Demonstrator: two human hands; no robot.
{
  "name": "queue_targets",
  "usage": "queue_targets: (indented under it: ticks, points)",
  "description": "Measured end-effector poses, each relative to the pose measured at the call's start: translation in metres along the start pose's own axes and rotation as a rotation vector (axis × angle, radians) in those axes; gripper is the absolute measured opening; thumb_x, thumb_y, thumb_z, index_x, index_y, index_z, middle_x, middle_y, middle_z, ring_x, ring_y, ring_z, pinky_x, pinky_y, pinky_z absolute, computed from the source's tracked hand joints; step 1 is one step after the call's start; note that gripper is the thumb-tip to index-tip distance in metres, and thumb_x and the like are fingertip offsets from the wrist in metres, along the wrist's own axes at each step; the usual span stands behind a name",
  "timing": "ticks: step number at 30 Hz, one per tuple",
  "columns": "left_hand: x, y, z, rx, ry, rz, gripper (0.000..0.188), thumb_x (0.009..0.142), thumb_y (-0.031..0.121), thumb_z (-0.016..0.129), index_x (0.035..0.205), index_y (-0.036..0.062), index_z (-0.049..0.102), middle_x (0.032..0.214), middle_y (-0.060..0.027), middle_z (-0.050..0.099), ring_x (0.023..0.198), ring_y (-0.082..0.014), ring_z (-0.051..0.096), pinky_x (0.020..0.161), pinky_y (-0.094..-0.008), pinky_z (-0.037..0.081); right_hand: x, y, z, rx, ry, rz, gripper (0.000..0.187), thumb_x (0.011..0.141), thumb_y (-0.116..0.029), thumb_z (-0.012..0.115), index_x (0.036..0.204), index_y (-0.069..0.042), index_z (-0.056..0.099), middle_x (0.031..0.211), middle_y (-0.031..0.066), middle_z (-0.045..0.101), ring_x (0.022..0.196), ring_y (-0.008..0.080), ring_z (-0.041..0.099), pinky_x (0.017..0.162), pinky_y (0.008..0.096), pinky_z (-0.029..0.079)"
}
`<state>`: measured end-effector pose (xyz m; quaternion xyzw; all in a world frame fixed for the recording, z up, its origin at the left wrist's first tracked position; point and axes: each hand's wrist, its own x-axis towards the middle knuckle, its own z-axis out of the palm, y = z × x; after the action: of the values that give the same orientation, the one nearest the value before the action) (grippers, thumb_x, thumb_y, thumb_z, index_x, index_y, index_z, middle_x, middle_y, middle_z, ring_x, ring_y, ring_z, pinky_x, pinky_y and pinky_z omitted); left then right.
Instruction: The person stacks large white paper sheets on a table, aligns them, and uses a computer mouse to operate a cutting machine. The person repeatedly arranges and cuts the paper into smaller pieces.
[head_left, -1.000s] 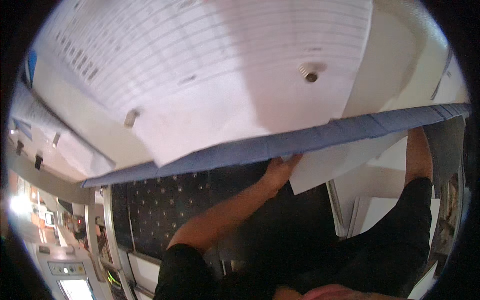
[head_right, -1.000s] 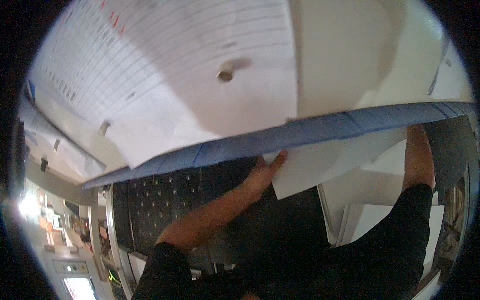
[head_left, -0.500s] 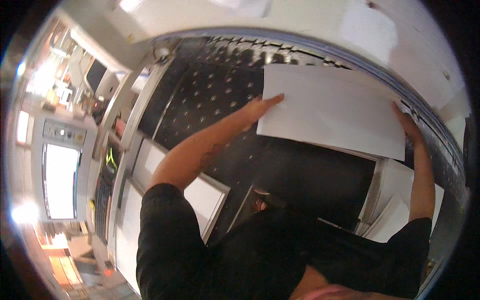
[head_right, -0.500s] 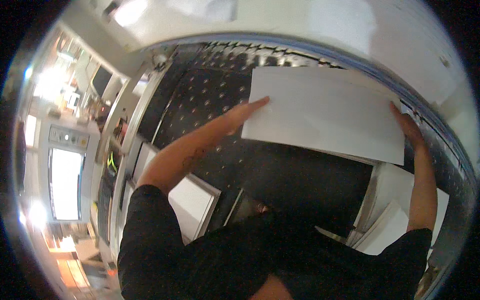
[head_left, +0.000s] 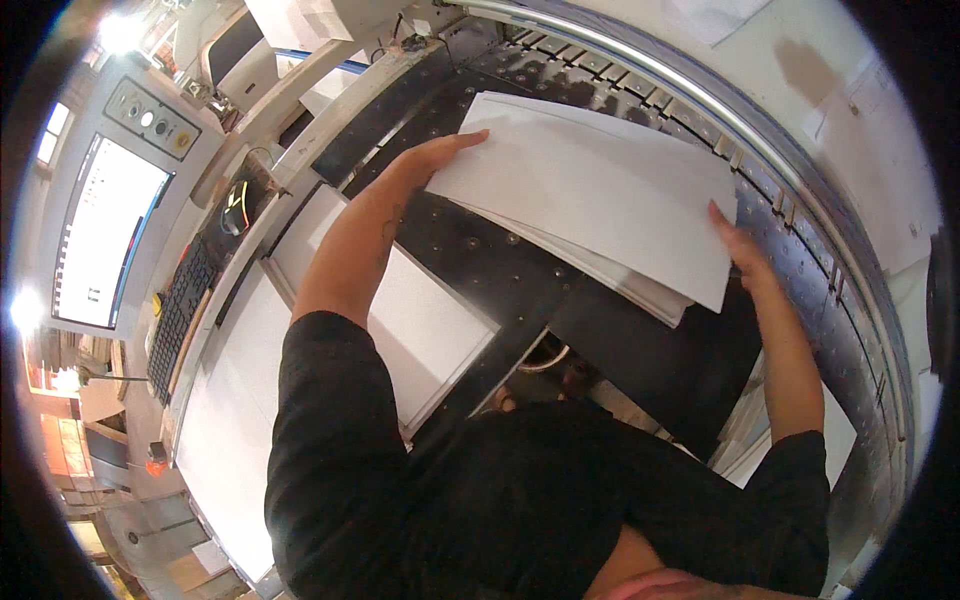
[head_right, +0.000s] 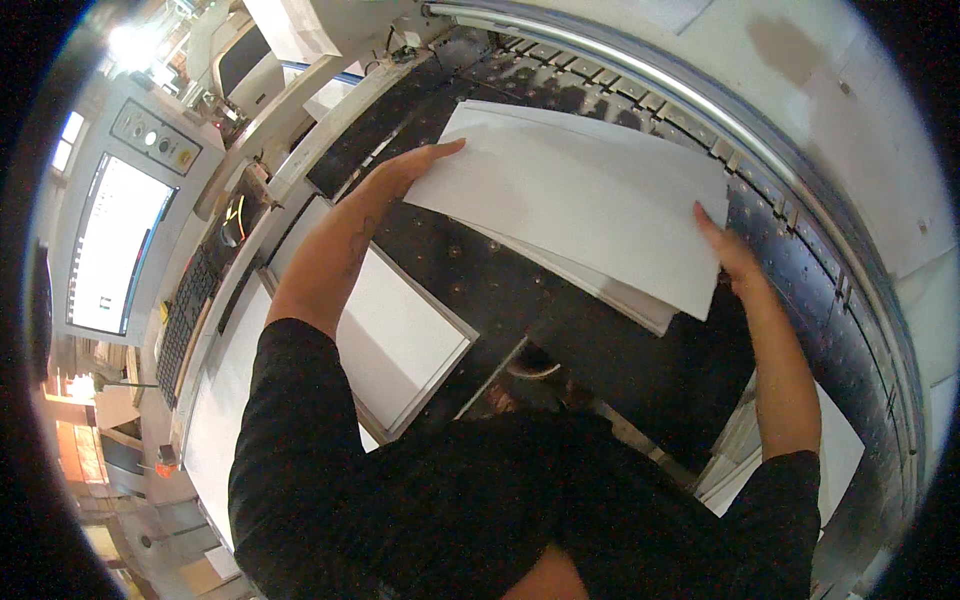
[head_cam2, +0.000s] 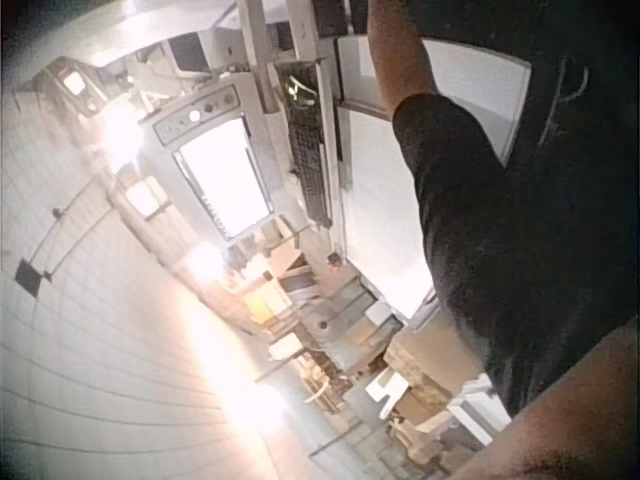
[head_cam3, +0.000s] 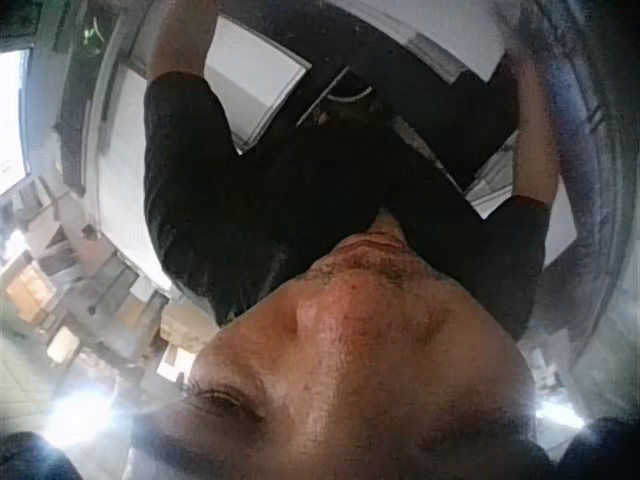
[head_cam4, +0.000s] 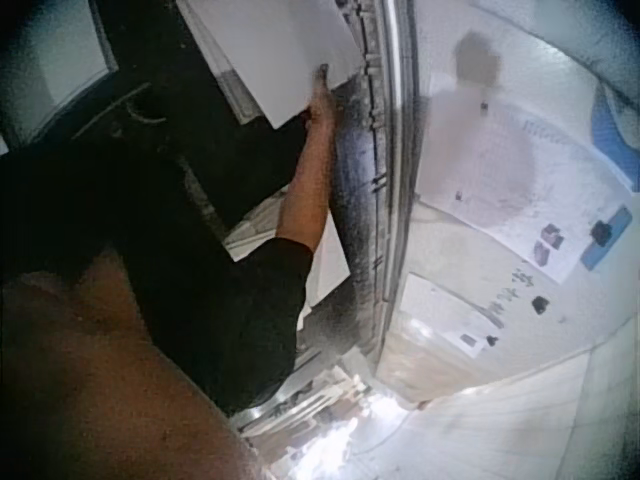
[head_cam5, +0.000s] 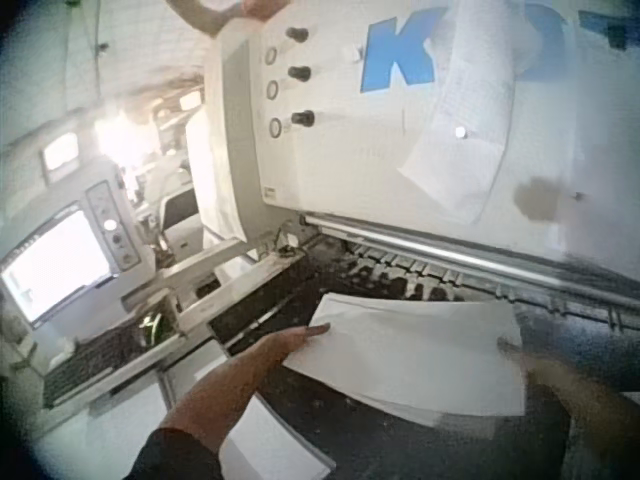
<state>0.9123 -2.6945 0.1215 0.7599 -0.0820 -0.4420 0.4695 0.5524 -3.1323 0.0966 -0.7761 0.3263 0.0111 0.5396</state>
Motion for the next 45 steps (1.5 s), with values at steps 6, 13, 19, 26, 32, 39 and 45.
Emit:
queue_targets:
  ticks: [6, 13, 19, 26, 32, 39, 45]
  points:
    - [0.004, -0.013, -0.040, 0.356, 0.300, 0.146, 0.092, 0.088, 0.070, 0.074, 0.139, -0.0068, 0.064, 0.134, -0.0230, 0.070, 0.118, -0.0335, 0.070, 0.101, -0.0385, 0.055, -0.016, -0.027, 0.018, 0.000, -0.182, 0.204, 0.111, 0.081, -0.087, 0.067, 0.147, 0.002, 0.058, 0.140, 0.0232, 0.066, 0.129, 0.0363, 0.063, 0.114, 0.0458, 0.045]
    - [-0.072, -0.001, 0.003, 0.328, 0.827, 0.496, 0.117, 0.085, 0.075, 0.073, 0.155, -0.0135, 0.041, 0.149, -0.0379, 0.054, 0.144, -0.0431, 0.052, 0.119, -0.0448, 0.041, 0.008, -0.095, 0.004, -0.807, 0.394, -0.549, 0.105, 0.088, -0.077, 0.068, 0.153, 0.003, 0.051, 0.154, 0.0300, 0.054, 0.144, 0.0427, 0.053, 0.120, 0.0494, 0.040]
    - [-0.180, -0.034, 0.161, -0.006, 0.627, 0.444, 0.117, 0.090, 0.071, 0.073, 0.161, -0.0126, 0.029, 0.156, -0.0390, 0.044, 0.145, -0.0443, 0.049, 0.120, -0.0456, 0.040, 0.083, -0.139, 0.072, -0.753, 0.127, -0.579, 0.109, 0.083, -0.072, 0.078, 0.156, 0.003, 0.048, 0.160, 0.0294, 0.048, 0.148, 0.0413, 0.049, 0.123, 0.0472, 0.038]
    - [-0.165, -0.058, 0.257, -0.533, 0.277, 0.177, 0.114, 0.097, 0.070, 0.063, 0.161, -0.0153, 0.021, 0.163, -0.0384, 0.032, 0.155, -0.0458, 0.032, 0.125, -0.0528, 0.029, 0.084, -0.159, 0.091, -0.906, -0.164, -0.444, 0.118, 0.073, -0.071, 0.085, 0.153, 0.008, 0.049, 0.156, 0.0328, 0.051, 0.145, 0.0414, 0.052, 0.120, 0.0459, 0.041]
    - [-0.135, -0.068, 0.267, -0.612, 0.260, 0.062, 0.122, 0.093, 0.082, 0.057, 0.159, -0.0175, 0.026, 0.166, -0.0377, 0.029, 0.158, -0.0453, 0.027, 0.128, -0.0535, 0.024, 0.043, -0.158, 0.096, -0.910, -0.205, -0.489, 0.106, 0.077, -0.073, 0.081, 0.138, 0.012, 0.061, 0.136, 0.0341, 0.065, 0.126, 0.0414, 0.067, 0.106, 0.0468, 0.053]
    - [-0.135, -0.069, 0.278, -0.536, 0.542, 0.051, 0.114, 0.094, 0.078, 0.062, 0.145, -0.0221, 0.043, 0.146, -0.0375, 0.053, 0.137, -0.0427, 0.054, 0.116, -0.0473, 0.042, -0.019, -0.138, 0.117, -0.888, -0.218, -0.529, 0.102, 0.081, -0.074, 0.077, 0.132, 0.013, 0.062, 0.129, 0.0346, 0.067, 0.122, 0.0416, 0.068, 0.103, 0.0467, 0.053]
    - [-0.143, -0.092, 0.258, -0.608, 0.660, 0.195, 0.085, 0.099, 0.063, 0.067, 0.126, -0.0176, 0.058, 0.117, -0.0290, 0.070, 0.110, -0.0331, 0.069, 0.093, -0.0437, 0.055, -0.057, -0.117, 0.138, -0.694, -0.133, -0.558, 0.097, 0.086, -0.063, 0.080, 0.140, 0.015, 0.055, 0.142, 0.0348, 0.059, 0.130, 0.0429, 0.062, 0.107, 0.0488, 0.050]
